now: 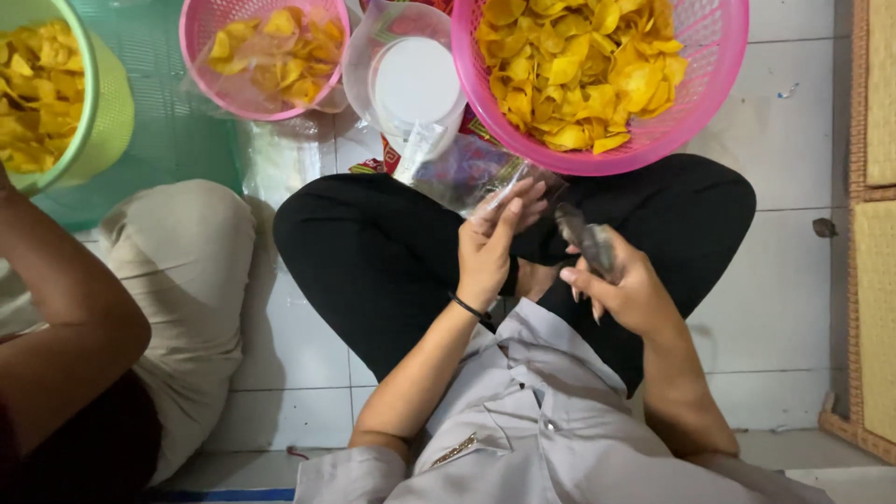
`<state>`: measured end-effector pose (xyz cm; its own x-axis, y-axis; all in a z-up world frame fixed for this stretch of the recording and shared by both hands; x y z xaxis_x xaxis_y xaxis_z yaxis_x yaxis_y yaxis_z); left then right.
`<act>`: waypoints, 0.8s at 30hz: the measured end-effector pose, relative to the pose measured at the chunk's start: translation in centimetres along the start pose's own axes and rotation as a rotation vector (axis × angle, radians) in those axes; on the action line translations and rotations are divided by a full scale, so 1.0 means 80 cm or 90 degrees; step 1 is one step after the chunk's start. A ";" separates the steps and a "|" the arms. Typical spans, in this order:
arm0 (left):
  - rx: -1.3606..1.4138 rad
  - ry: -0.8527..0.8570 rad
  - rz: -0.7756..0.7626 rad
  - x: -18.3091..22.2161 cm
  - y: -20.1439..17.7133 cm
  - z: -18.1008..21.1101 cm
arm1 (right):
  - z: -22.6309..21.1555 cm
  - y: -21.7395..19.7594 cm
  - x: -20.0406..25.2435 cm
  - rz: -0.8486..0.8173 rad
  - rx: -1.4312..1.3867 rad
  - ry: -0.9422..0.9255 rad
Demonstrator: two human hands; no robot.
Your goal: Bagging yellow chips from a basket into small plastic bags using tongs
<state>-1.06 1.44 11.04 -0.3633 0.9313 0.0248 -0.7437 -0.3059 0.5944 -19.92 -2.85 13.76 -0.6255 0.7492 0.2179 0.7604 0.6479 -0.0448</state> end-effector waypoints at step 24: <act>-0.324 0.094 -0.181 0.011 0.012 0.020 | 0.019 -0.004 -0.025 -0.097 -0.063 0.060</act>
<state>-1.16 2.26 12.90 -0.1574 0.9644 -0.2124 -0.9852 -0.1384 0.1015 -19.18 -4.40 11.88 -0.7187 0.6244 0.3060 0.6749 0.7323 0.0907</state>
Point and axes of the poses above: each hand's wrist, its own x-axis away from the middle knuckle, its own y-axis out of the palm, z = x × y, the point moved 2 cm from there along -x, towards the middle knuckle, and after that the axes turned 7 degrees about -z, right-handed, at the moved point
